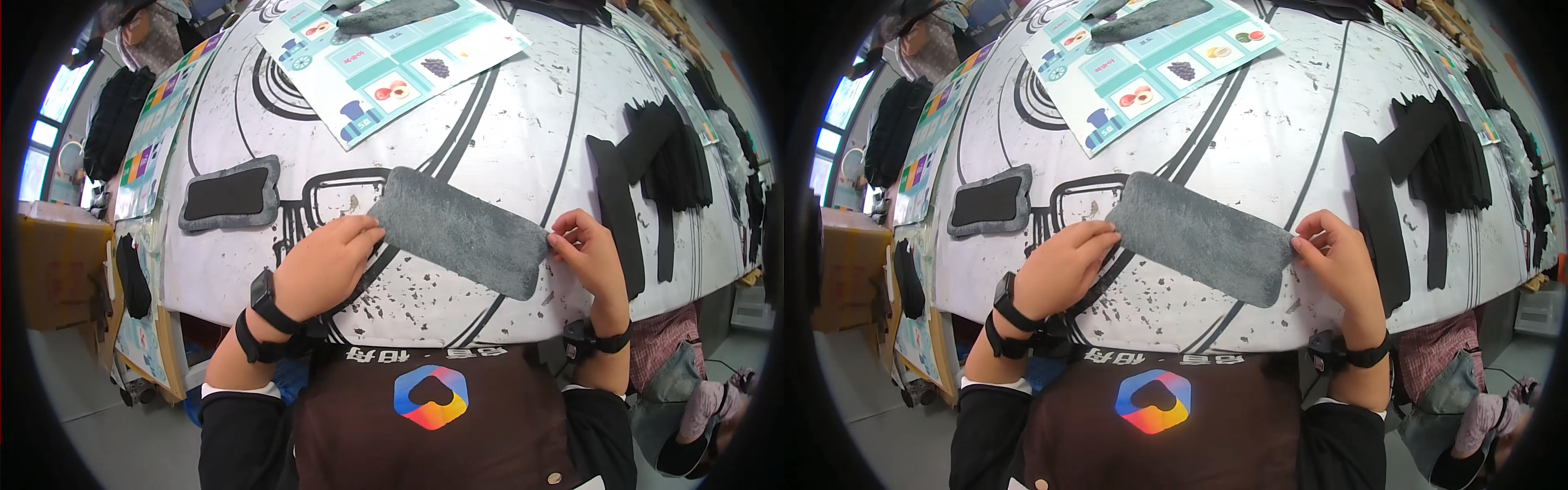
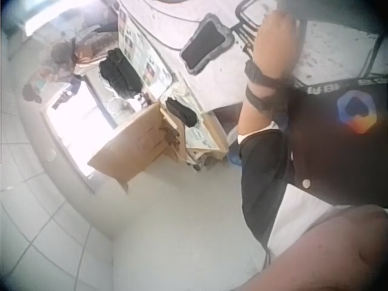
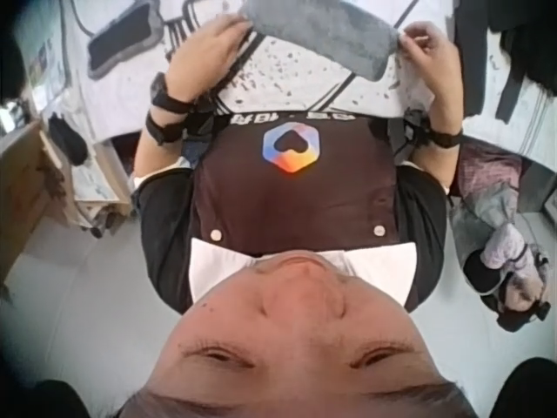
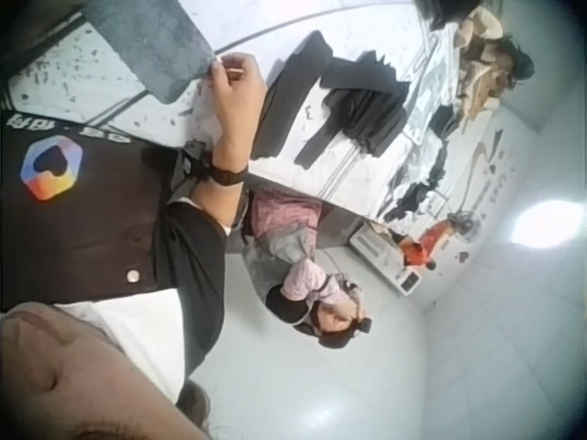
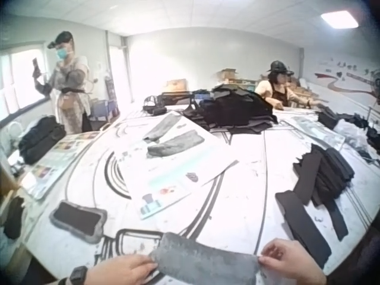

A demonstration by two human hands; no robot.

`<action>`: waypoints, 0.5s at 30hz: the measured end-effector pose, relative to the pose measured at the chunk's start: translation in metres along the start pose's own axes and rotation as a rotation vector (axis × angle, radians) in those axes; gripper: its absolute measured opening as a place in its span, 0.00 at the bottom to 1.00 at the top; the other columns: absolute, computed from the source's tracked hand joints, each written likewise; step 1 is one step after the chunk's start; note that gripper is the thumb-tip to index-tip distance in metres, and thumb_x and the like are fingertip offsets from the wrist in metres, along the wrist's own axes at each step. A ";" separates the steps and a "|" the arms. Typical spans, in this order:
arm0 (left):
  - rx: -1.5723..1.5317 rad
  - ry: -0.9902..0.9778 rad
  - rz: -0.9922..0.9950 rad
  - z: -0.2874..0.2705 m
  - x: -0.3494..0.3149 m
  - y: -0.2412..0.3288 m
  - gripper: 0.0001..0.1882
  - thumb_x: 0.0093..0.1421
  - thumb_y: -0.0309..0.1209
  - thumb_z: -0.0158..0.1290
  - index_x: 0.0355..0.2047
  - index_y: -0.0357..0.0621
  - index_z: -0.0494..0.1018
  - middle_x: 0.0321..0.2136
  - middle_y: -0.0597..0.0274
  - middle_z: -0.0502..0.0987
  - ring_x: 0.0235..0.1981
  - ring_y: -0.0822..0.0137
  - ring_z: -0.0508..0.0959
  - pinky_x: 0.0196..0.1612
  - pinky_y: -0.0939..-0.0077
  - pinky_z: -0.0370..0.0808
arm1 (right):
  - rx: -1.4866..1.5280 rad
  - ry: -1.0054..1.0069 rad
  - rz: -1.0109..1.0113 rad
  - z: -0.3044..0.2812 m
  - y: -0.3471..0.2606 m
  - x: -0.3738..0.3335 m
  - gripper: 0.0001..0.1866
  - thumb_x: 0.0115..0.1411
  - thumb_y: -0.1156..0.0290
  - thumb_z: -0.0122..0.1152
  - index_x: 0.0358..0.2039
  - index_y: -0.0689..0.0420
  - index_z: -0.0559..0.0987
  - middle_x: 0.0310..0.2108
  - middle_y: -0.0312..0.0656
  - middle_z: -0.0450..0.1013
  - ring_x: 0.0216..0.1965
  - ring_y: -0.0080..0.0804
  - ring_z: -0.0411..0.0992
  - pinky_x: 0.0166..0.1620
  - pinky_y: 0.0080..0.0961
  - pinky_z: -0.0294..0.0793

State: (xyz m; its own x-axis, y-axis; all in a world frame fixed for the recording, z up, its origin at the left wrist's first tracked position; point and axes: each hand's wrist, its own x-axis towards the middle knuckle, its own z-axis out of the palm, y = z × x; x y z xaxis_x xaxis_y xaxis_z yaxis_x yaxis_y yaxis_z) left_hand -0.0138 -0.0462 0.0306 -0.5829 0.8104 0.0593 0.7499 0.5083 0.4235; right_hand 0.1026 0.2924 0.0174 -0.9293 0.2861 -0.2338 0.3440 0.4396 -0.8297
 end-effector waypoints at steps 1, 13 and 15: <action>0.005 -0.031 0.007 -0.001 -0.005 0.002 0.14 0.56 0.24 0.49 0.44 0.39 0.73 0.44 0.54 0.73 0.45 0.53 0.73 0.48 0.67 0.71 | 0.018 -0.003 0.001 -0.001 0.002 0.001 0.06 0.53 0.79 0.60 0.33 0.63 0.77 0.25 0.37 0.74 0.23 0.20 0.71 0.29 0.16 0.71; 0.023 0.168 0.068 0.024 -0.062 0.014 0.16 0.43 0.19 0.57 0.36 0.41 0.77 0.34 0.61 0.76 0.40 0.59 0.76 0.43 0.68 0.73 | -0.148 -0.098 -0.255 0.000 0.005 0.006 0.05 0.54 0.76 0.60 0.32 0.61 0.81 0.25 0.39 0.70 0.25 0.27 0.68 0.30 0.22 0.66; -0.004 0.209 0.068 0.028 -0.064 0.013 0.15 0.42 0.17 0.58 0.34 0.41 0.78 0.33 0.61 0.77 0.39 0.59 0.77 0.42 0.68 0.74 | -0.106 -0.078 -0.196 -0.003 0.007 0.005 0.06 0.55 0.77 0.58 0.34 0.61 0.80 0.27 0.39 0.71 0.26 0.27 0.68 0.31 0.22 0.67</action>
State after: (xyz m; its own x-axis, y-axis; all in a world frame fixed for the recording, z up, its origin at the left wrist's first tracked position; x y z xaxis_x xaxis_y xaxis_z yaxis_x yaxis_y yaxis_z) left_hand 0.0420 -0.0839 0.0066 -0.5833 0.7648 0.2736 0.7887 0.4528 0.4158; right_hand 0.1010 0.2996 0.0119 -0.9858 0.1218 -0.1155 0.1646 0.5684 -0.8061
